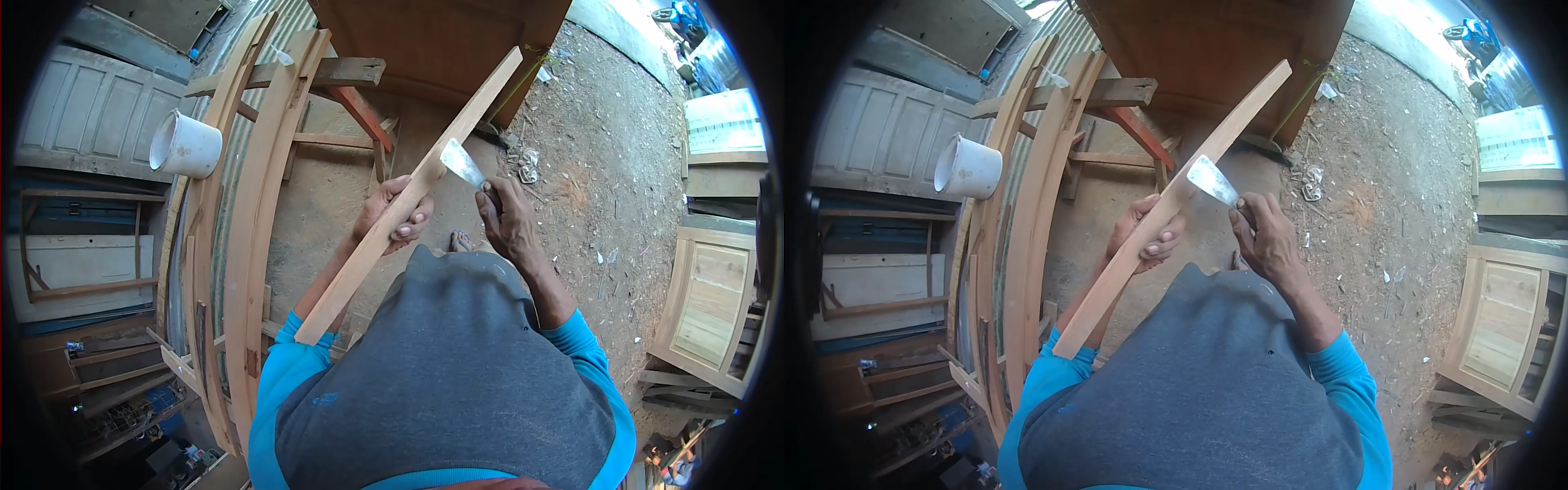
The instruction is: The person applies adhesive to a wooden door frame component and uses a wooden strip to spread it, then places a small wooden piece into a cutout and applies more adhesive.
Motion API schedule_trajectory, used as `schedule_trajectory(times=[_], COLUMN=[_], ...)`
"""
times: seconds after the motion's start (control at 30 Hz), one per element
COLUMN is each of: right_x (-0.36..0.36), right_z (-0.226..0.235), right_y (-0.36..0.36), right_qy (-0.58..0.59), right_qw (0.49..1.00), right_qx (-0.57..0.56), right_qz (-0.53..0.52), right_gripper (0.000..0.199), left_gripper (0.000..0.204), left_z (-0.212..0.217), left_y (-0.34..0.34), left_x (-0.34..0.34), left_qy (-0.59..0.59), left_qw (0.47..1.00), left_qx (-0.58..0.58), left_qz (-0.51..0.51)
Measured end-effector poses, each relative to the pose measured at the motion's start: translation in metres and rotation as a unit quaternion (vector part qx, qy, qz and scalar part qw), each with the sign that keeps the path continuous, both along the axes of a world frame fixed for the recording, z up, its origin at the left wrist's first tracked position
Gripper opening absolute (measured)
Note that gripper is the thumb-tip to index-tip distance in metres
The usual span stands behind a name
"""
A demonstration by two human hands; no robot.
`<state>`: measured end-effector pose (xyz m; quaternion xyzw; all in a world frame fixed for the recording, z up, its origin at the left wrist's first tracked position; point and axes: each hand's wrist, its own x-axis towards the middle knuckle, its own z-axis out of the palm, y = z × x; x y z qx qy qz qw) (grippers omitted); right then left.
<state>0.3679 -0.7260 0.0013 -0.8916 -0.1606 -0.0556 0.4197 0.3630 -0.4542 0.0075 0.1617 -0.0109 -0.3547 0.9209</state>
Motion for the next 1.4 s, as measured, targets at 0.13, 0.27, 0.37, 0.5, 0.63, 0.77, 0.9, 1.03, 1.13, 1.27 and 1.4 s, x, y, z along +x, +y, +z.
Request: schedule_trajectory(times=[0.13, 0.27, 0.37, 0.5, 0.63, 0.77, 0.9, 1.03, 1.13, 1.27, 1.4], right_x=[-0.006, 0.000, -0.006, 0.004, 0.017, -0.003, 0.024, 0.018, 0.018, 0.010, 0.005], right_z=[0.003, 0.007, -0.002, 0.006, 0.007, 0.019, -0.015, -0.005, -0.003, -0.008, 0.003], right_y=[-0.003, -0.027, -0.020, -0.036, -0.052, -0.041, -0.048, -0.037, -0.030, -0.037, -0.039], right_qy=[0.043, 0.092, 0.010, -0.026, 0.018, 0.020, 0.179, 0.266, 0.219, 0.183, 0.169], right_qw=[0.998, 0.986, 1.000, 0.999, 0.995, 1.000, 0.926, 0.805, 0.801, 0.842, 0.866], right_qx=[0.028, 0.076, 0.012, -0.023, -0.039, -0.012, 0.278, 0.509, 0.535, 0.467, 0.424], right_qz=[-0.036, -0.115, 0.020, -0.010, -0.089, 0.006, -0.182, -0.145, -0.156, -0.197, -0.203], right_gripper=[0.028, 0.031, 0.029, 0.026, 0.028, 0.034, 0.050, 0.040, 0.035, 0.028, 0.022], left_gripper=[0.051, 0.057, 0.063, 0.082, 0.081, 0.075, 0.065, 0.057, 0.048, 0.031, 0.022], left_z=[0.005, 0.008, -0.004, -0.027, -0.034, -0.029, 0.008, 0.011, 0.003, -0.001, 0.000], left_y=[-0.018, -0.039, -0.031, -0.044, -0.050, -0.044, -0.060, -0.060, -0.061, -0.069, -0.070], left_x=[0.011, 0.018, 0.007, 0.016, 0.015, 0.013, 0.003, -0.002, -0.005, -0.011, -0.013], left_qy=[0.006, 0.011, 0.028, 0.021, -0.017, 0.003, -0.131, -0.167, -0.224, -0.392, -0.455], left_qw=[0.999, 0.996, 0.987, 0.987, 0.983, 0.987, 0.958, 0.941, 0.894, 0.703, 0.619], left_qx=[-0.044, 0.077, 0.149, 0.107, 0.102, 0.070, 0.224, 0.260, 0.369, 0.593, 0.639], left_qz=[-0.027, -0.052, -0.046, -0.120, -0.151, -0.144, -0.123, -0.140, -0.123, -0.019, 0.030])
